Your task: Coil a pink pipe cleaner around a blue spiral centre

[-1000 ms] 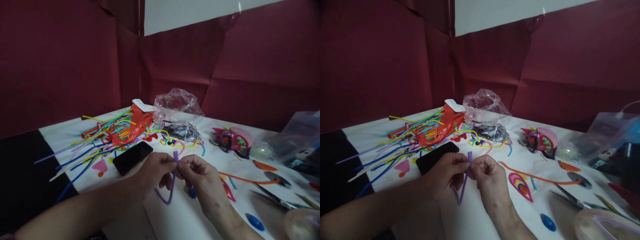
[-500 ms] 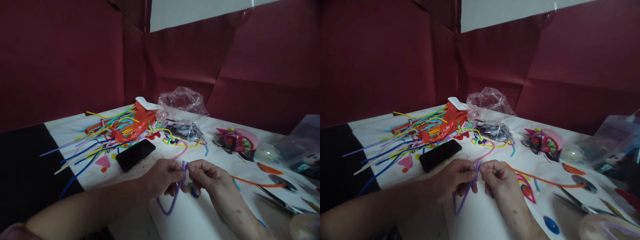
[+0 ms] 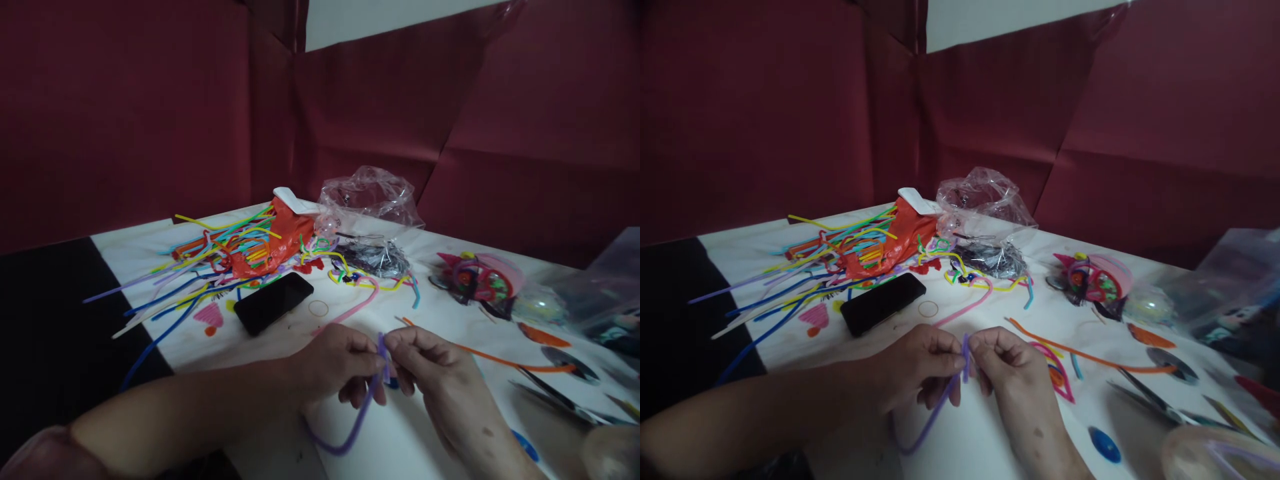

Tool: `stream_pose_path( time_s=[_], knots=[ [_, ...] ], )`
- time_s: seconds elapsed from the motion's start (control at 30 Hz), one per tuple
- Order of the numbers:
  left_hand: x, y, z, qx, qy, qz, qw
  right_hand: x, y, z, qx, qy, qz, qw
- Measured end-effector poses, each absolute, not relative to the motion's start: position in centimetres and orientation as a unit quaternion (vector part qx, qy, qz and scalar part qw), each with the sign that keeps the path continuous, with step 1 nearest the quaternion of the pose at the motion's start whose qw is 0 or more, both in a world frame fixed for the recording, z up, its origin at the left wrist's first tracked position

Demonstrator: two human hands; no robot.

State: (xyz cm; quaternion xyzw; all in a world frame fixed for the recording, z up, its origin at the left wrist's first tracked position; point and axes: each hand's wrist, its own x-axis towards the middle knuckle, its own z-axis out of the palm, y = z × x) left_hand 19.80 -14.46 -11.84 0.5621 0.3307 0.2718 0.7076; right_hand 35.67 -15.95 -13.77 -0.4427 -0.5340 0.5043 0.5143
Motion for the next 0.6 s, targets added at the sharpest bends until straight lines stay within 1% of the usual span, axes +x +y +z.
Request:
stream_pose_path(
  time_s=[0.17,0.3,0.47,0.6],
  knots=[
    [19.9,-14.4,-11.8,0.579,0.339,0.255,0.696,35.4,-16.0,-13.7,-0.43,-0.523,0.538,0.502],
    [19.8,-14.4,-11.2,0.587,0.32,0.199,0.717,35.6,-16.5,-13.2,-0.414,-0.51,0.578,0.484],
    [19.7,-14.3,-11.5,0.576,0.316,0.146,0.739,36.0,-17.5,-12.6,-0.445,-0.523,0.552,0.473],
    [19.3,-14.9,-12.0,0.621,0.309,0.1,0.713,36.0,-19.2,-13.3,-0.477,-0.517,0.56,0.437]
  ],
)
